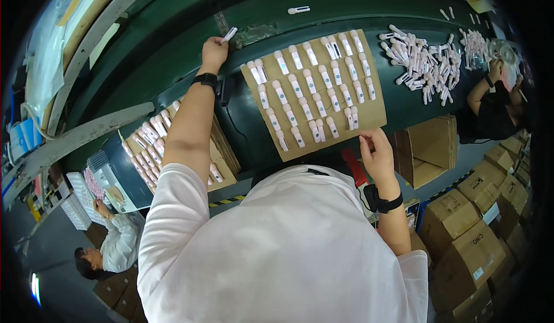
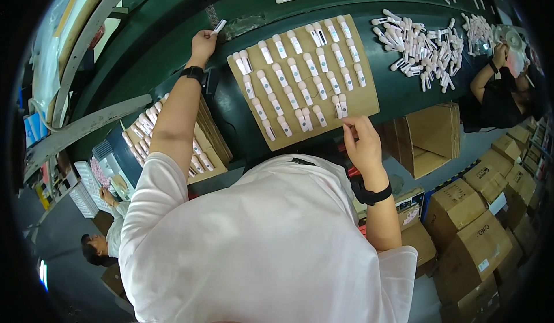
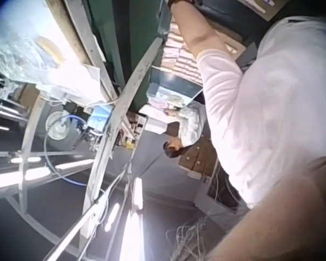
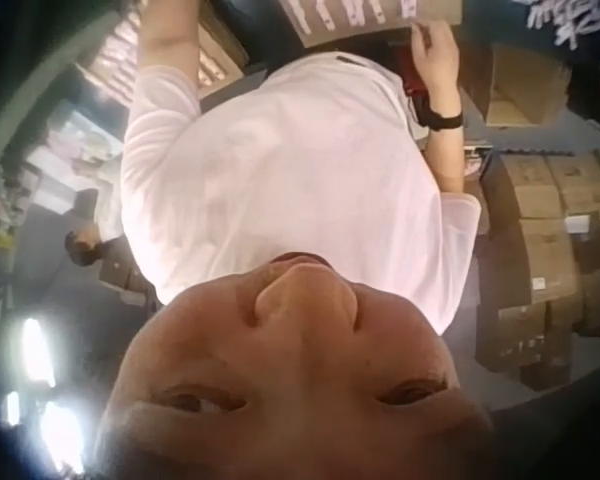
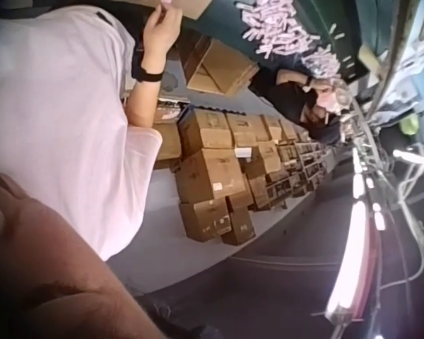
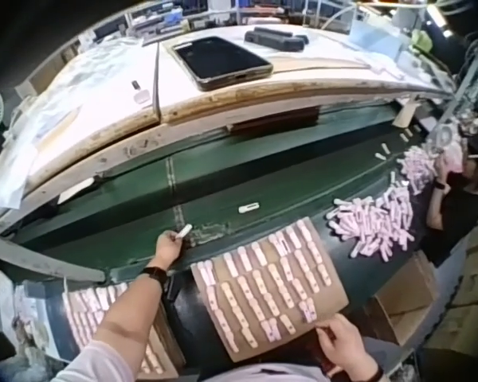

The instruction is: The person picks up a pink and white electronic device, turns it over to inspect it, and places it onto a cardboard sheet. After filling the sheet, they set it aside and continue the process with a new cardboard sheet.

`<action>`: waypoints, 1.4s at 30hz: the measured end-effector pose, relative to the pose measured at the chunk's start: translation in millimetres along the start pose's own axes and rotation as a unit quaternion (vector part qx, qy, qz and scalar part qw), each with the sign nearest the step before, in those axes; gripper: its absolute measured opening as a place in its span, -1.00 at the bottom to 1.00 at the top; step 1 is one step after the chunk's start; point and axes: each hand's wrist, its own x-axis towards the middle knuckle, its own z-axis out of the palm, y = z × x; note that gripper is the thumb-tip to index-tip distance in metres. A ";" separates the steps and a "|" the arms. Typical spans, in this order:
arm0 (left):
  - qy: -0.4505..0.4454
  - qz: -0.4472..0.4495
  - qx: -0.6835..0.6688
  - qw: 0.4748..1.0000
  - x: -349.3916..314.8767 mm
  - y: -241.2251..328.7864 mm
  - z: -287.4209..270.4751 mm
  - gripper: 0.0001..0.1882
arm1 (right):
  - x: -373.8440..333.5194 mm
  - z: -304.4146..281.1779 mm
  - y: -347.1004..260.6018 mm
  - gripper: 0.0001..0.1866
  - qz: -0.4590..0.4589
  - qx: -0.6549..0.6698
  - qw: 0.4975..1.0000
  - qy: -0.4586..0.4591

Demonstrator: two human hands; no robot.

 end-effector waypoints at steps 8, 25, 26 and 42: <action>-0.089 0.066 -0.298 0.948 -128.1 98.1 -48.5 -0.85 | 21.0 7.1 -37.8 -0.83 -0.050 0.061 0.997 -0.009; -0.219 0.246 -0.270 0.905 -296.4 194.1 -120.5 -0.77 | 15.8 6.2 -113.3 -0.74 -0.216 0.169 0.961 -0.028; -0.219 0.248 -0.270 0.904 -298.1 194.3 -120.4 -0.77 | 14.5 5.7 -113.4 -0.75 -0.220 0.170 0.960 -0.023; -0.252 0.169 -0.298 0.905 -309.3 192.4 -117.4 -0.79 | 8.3 1.7 -103.8 -0.74 -0.291 0.119 0.949 0.033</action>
